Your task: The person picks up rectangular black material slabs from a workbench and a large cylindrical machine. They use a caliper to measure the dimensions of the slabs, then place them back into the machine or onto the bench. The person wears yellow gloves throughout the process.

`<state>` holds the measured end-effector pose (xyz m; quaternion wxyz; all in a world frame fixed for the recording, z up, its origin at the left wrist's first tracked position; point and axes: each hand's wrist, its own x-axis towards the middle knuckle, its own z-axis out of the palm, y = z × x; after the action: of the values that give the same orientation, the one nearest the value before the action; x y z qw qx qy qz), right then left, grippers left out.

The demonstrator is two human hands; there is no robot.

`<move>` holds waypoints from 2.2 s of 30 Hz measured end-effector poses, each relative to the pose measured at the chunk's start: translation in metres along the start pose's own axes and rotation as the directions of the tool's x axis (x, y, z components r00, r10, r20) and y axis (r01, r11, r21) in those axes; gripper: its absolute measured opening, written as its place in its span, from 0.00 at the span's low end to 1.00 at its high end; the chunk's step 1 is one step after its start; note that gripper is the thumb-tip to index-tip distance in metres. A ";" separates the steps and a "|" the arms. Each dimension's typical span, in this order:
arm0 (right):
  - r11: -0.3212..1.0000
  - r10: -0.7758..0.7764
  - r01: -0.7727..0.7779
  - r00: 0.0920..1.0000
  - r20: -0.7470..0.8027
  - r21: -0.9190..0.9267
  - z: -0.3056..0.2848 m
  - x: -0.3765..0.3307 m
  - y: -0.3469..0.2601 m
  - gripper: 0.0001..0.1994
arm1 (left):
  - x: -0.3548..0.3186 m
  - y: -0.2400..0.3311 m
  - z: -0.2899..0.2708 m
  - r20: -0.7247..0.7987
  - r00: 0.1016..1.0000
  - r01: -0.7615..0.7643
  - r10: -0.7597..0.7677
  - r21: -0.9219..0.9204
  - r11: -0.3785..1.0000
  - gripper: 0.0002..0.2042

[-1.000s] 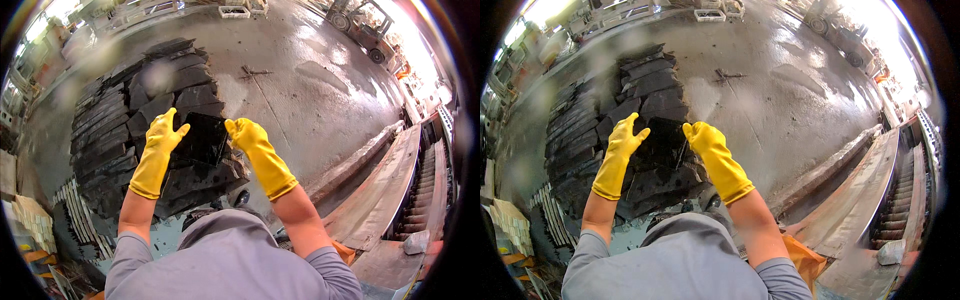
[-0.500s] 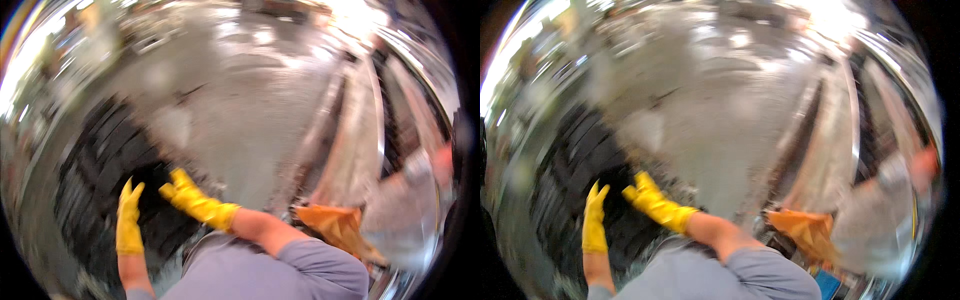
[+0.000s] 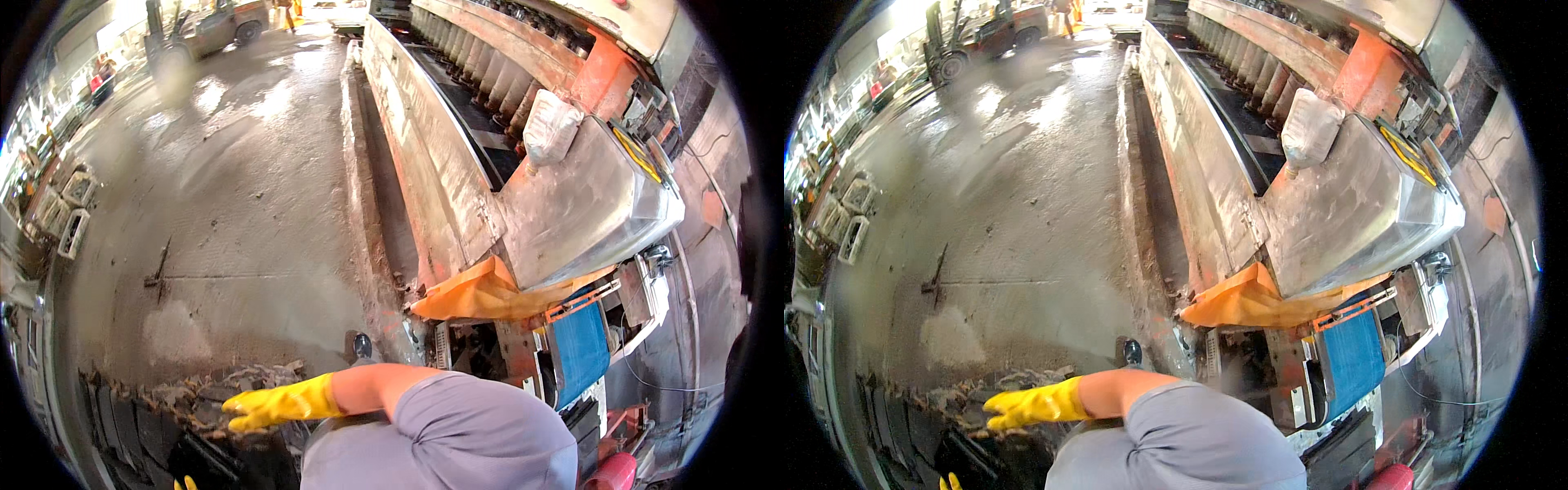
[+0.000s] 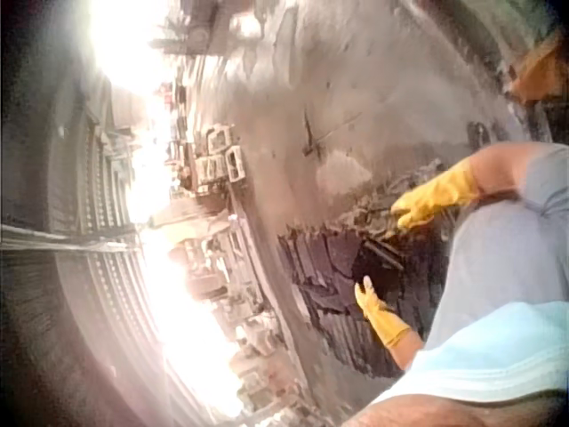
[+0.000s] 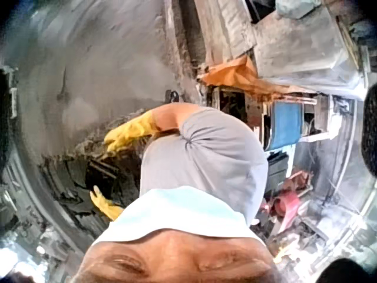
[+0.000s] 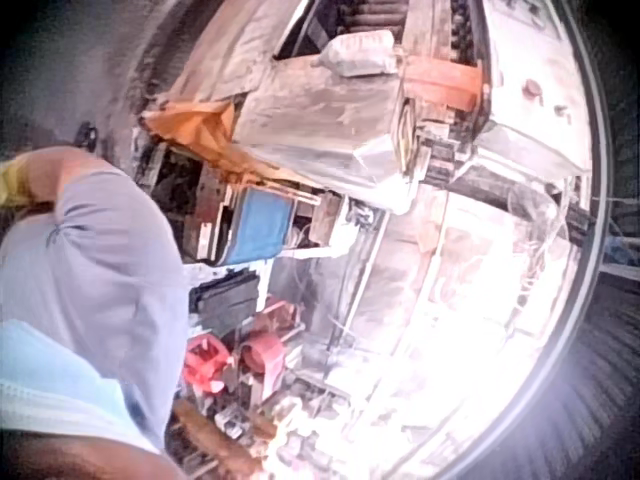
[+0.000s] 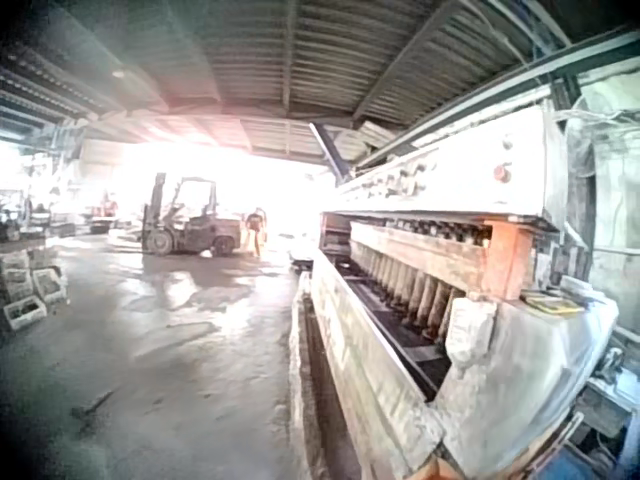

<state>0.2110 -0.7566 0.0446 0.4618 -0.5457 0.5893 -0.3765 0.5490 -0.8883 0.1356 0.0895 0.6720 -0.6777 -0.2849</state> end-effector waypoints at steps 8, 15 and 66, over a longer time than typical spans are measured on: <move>0.969 0.245 -0.130 0.375 -0.894 0.211 -0.295 -0.191 0.191 0.34 | -0.005 0.163 0.054 -0.624 0.588 -0.281 0.515 0.439 0.853 0.27; 0.920 -0.162 -0.384 -0.190 -0.968 -0.079 -0.508 -0.356 0.172 0.29 | 0.029 0.402 0.245 0.041 0.820 -0.559 0.571 -0.151 0.815 0.31; -0.179 0.072 0.108 -0.990 0.123 0.978 -0.446 -0.790 0.376 0.60 | -0.346 1.215 0.886 0.561 -0.619 -0.782 0.549 -0.376 -0.497 0.20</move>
<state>-0.3435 0.0449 -0.0766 0.0568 -0.7307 -0.6795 0.0334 -0.9142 -0.3990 0.1135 -0.0604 -0.3794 -0.9157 -0.1180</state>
